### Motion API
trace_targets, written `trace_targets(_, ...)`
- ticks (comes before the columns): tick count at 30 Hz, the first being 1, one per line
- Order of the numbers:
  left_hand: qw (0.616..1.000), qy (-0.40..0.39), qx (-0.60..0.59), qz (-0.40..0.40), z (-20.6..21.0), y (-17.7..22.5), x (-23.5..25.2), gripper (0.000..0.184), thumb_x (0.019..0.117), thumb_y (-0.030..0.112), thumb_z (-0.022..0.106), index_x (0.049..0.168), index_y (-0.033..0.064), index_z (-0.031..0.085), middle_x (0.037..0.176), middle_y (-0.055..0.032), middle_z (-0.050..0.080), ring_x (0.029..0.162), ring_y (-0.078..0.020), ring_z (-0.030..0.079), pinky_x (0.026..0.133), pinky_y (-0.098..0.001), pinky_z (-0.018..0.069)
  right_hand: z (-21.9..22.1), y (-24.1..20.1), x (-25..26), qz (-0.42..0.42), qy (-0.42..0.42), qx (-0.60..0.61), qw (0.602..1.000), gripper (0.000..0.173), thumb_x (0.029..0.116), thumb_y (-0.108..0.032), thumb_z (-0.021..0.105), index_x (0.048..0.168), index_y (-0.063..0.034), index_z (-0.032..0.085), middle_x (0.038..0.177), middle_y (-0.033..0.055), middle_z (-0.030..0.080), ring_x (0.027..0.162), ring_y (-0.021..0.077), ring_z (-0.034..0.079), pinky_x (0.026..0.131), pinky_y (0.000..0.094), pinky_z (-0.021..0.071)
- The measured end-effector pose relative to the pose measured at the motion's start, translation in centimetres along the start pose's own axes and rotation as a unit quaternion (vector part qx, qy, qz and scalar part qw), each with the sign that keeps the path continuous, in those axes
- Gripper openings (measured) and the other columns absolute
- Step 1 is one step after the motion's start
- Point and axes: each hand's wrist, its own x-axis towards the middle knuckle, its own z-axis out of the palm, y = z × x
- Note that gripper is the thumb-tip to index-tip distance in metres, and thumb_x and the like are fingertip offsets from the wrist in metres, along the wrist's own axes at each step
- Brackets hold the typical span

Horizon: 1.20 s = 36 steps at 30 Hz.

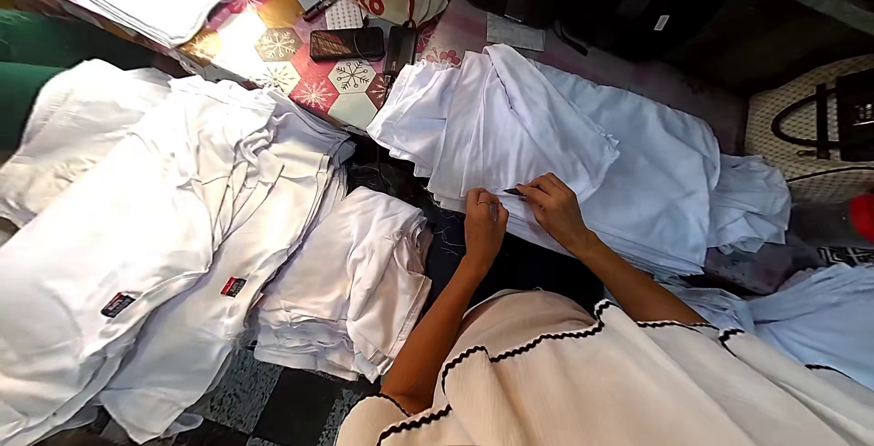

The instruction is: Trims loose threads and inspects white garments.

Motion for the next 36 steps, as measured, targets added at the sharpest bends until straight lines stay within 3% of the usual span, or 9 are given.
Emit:
trace_targets(4, 0.998, 0.005, 0.065, 0.018, -0.5, 0.5, 0.8, 0.027, 0.0938, 0.007, 0.066, 0.116, -0.0085, 0.067, 0.117, -0.0268, 0.063, 0.101, -0.0366, 0.068, 0.085, -0.0447, 0.0587, -0.3, -0.1, 0.4, 0.01, 0.002, 0.002, 1.0, 0.017, 0.0949, -0.005, 0.064, 0.101, -0.0035, 0.08, 0.091, 0.0144, 0.071, 0.089, 0.0298, 0.068, 0.08, 0.0392, 0.0568)
trace_targets(6, 0.997, 0.002, 0.07, 0.026, 0.0, -0.3, 1.5, 0.019, 0.0948, 0.006, 0.066, 0.109, -0.0071, 0.069, 0.115, -0.0259, 0.062, 0.105, -0.0377, 0.066, 0.087, -0.0446, 0.0576, -0.2, -0.3, 0.5, 0.008, 0.002, -0.003, 1.0, 0.017, 0.0949, -0.005, 0.064, 0.102, -0.0031, 0.079, 0.09, 0.0144, 0.07, 0.089, 0.03, 0.068, 0.08, 0.0388, 0.0565)
trace_targets(9, 0.998, 0.002, 0.044, 0.035, 0.3, -1.1, 1.8, 0.009, 0.0931, 0.002, 0.065, 0.094, -0.0061, 0.069, 0.106, -0.023, 0.061, 0.097, -0.0339, 0.065, 0.083, -0.0407, 0.0575, -0.2, -0.4, 0.7, 0.007, -0.012, -0.009, 1.0, 0.018, 0.0955, -0.006, 0.064, 0.107, -0.0024, 0.078, 0.094, 0.0156, 0.07, 0.091, 0.0316, 0.068, 0.081, 0.0406, 0.0571)
trace_targets(17, 1.0, -0.01, 0.013, 0.025, 0.0, -1.2, 1.2, 0.008, 0.0925, 0.001, 0.063, 0.092, -0.0063, 0.066, 0.107, -0.0231, 0.062, 0.098, -0.0329, 0.065, 0.083, -0.0407, 0.0573, 0.6, -0.9, 1.5, -0.002, -0.02, 0.001, 1.0, 0.019, 0.0937, -0.002, 0.064, 0.106, -0.0016, 0.078, 0.094, 0.0161, 0.07, 0.091, 0.0323, 0.068, 0.08, 0.042, 0.0566)
trace_targets(21, 0.997, -0.005, 0.069, 0.03, 0.1, -1.2, 1.9, 0.018, 0.0944, 0.007, 0.066, 0.108, -0.0054, 0.07, 0.112, -0.0237, 0.064, 0.099, -0.0352, 0.068, 0.082, -0.0443, 0.0589, -0.2, -0.9, 1.4, 0.02, -0.03, -0.01, 0.999, 0.018, 0.0947, -0.005, 0.065, 0.107, -0.0018, 0.078, 0.097, 0.0169, 0.07, 0.094, 0.0332, 0.068, 0.081, 0.0431, 0.0572)
trace_targets(26, 0.994, 0.016, 0.078, 0.071, 0.7, -1.8, 2.1, 0.007, 0.0904, 0.005, 0.068, 0.09, -0.0018, 0.071, 0.103, -0.02, 0.064, 0.096, -0.0326, 0.067, 0.078, -0.0412, 0.0584, -0.3, -0.6, 1.3, 0.014, -0.03, -0.02, 0.999, 0.018, 0.0933, -0.004, 0.066, 0.107, -0.002, 0.078, 0.095, 0.017, 0.07, 0.092, 0.0333, 0.068, 0.08, 0.0431, 0.057)
trace_targets(33, 0.997, -0.006, 0.042, 0.06, 0.2, -2.2, 1.1, 0.007, 0.0902, 0.002, 0.066, 0.089, -0.0041, 0.069, 0.104, -0.0213, 0.063, 0.099, -0.0342, 0.065, 0.083, -0.0424, 0.057, 0.6, -1.0, 1.4, 0.0, -0.017, -0.018, 1.0, 0.018, 0.0935, -0.001, 0.063, 0.101, -0.0028, 0.079, 0.09, 0.0153, 0.069, 0.087, 0.0321, 0.068, 0.077, 0.0421, 0.0557)
trace_targets(36, 0.996, -0.046, 0.07, 0.006, -1.1, -1.3, 0.5, 0.01, 0.0908, 0.004, 0.065, 0.089, -0.0051, 0.069, 0.106, -0.0223, 0.064, 0.099, -0.0352, 0.066, 0.084, -0.0456, 0.0571, 0.1, -0.8, 1.1, 0.013, -0.025, -0.015, 0.999, 0.018, 0.0934, -0.002, 0.063, 0.101, -0.0036, 0.079, 0.091, 0.0151, 0.07, 0.089, 0.0319, 0.068, 0.078, 0.0424, 0.0566)
